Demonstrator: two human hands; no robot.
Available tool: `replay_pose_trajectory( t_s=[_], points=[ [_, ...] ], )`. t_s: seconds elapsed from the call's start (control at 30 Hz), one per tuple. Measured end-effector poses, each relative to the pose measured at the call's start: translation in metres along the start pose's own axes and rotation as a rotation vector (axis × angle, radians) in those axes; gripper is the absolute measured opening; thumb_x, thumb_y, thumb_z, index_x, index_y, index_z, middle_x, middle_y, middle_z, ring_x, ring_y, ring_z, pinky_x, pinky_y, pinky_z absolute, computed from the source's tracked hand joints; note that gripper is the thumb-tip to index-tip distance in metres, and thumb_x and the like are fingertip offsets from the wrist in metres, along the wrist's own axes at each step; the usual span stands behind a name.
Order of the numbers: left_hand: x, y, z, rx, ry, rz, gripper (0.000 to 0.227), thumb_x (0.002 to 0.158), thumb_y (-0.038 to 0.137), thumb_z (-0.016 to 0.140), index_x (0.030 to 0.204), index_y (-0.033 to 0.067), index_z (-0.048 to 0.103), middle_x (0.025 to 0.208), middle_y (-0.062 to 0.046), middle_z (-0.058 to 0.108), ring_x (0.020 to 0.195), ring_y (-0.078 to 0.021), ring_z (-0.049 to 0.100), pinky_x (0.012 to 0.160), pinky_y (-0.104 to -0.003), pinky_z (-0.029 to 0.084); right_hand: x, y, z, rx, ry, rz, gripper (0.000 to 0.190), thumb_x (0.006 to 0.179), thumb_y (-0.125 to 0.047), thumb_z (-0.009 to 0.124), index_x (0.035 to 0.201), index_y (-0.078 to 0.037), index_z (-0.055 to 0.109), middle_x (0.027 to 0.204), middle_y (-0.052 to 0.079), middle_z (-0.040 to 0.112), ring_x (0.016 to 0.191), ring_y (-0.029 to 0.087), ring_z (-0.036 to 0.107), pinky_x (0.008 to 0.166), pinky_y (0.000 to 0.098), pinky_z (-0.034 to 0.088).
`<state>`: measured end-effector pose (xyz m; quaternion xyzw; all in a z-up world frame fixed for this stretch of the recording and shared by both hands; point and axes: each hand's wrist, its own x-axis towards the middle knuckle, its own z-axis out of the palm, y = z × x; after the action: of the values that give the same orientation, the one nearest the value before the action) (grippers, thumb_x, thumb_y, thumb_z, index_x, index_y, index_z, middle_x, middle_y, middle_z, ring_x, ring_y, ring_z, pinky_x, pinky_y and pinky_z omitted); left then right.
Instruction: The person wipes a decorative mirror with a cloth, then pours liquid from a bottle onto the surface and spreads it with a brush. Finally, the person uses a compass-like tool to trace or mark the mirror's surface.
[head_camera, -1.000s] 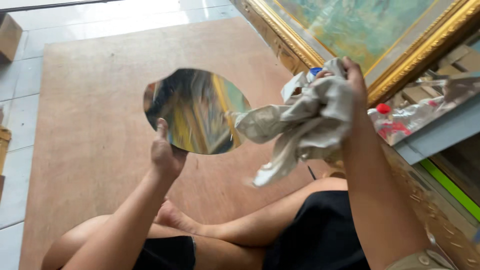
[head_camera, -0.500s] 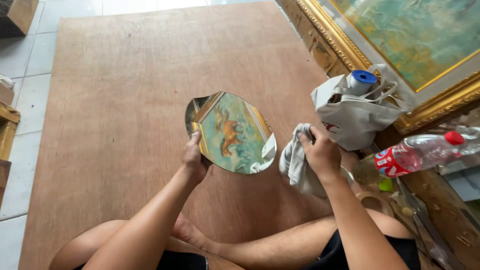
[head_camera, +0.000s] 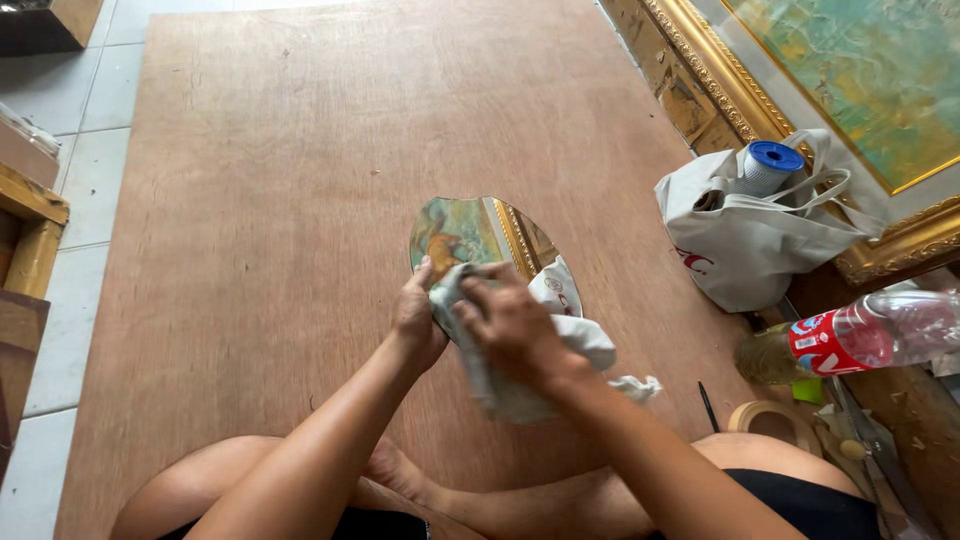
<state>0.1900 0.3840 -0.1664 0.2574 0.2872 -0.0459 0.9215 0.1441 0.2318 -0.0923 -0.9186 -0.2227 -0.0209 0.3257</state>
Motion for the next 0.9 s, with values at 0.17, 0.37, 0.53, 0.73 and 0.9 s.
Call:
replay_pose_trajectory(
  t_s=[0.17, 0.37, 0.53, 0.73, 0.9],
  points=[
    [-0.056, 0.016, 0.019, -0.156, -0.052, -0.1, 0.067, 0.104, 0.067, 0.069, 0.126, 0.0048, 0.077, 0.114, -0.02, 0.084, 0.097, -0.0343, 0.084, 0.091, -0.055, 0.071, -0.011, -0.031, 0.011, -0.08, -0.186, 0.013, 0.06, 0.119, -0.05, 0.031, 0.17, -0.025, 0.05, 0.18, 0.007, 0.038, 0.14, 0.039, 0.045, 0.11, 0.0575, 0.041],
    [-0.089, 0.032, 0.037, -0.032, -0.077, -0.05, 0.07, 0.107, 0.066, 0.062, 0.143, 0.0067, 0.074, 0.127, -0.023, 0.079, 0.113, -0.0431, 0.079, 0.107, -0.064, 0.062, 0.004, 0.147, 0.055, -0.292, -0.07, 0.314, 0.052, 0.119, -0.056, 0.036, 0.149, -0.028, 0.067, 0.174, -0.001, 0.047, 0.148, 0.04, 0.044, 0.113, 0.0669, 0.045],
    [-0.084, 0.034, 0.04, 0.033, -0.115, -0.04, 0.065, 0.106, 0.067, 0.062, 0.148, 0.0187, 0.074, 0.139, -0.018, 0.079, 0.12, -0.0373, 0.079, 0.111, -0.061, 0.061, -0.022, 0.313, 0.082, -0.689, 0.374, 0.353, 0.032, 0.111, -0.053, 0.058, 0.122, -0.038, 0.084, 0.155, -0.004, 0.055, 0.123, 0.036, 0.062, 0.082, 0.0514, 0.063],
    [-0.071, 0.04, 0.036, -0.029, -0.082, -0.029, 0.065, 0.11, 0.062, 0.059, 0.142, 0.0078, 0.075, 0.134, -0.024, 0.079, 0.118, -0.0452, 0.079, 0.106, -0.068, 0.062, -0.021, 0.19, -0.011, -0.184, 0.344, 0.61, 0.055, 0.1, -0.045, 0.071, 0.148, -0.02, 0.075, 0.124, 0.019, 0.072, 0.116, 0.05, 0.077, 0.094, 0.0614, 0.064],
    [-0.024, 0.029, 0.019, -0.094, -0.095, -0.035, 0.069, 0.11, 0.066, 0.056, 0.138, 0.0072, 0.078, 0.129, -0.022, 0.081, 0.113, -0.0439, 0.081, 0.103, -0.066, 0.064, 0.015, -0.053, -0.03, 0.14, 0.178, -0.099, 0.022, 0.103, -0.024, 0.066, 0.117, -0.01, 0.076, 0.089, 0.029, 0.079, 0.094, 0.053, 0.08, 0.083, 0.0632, 0.06]
  ],
)
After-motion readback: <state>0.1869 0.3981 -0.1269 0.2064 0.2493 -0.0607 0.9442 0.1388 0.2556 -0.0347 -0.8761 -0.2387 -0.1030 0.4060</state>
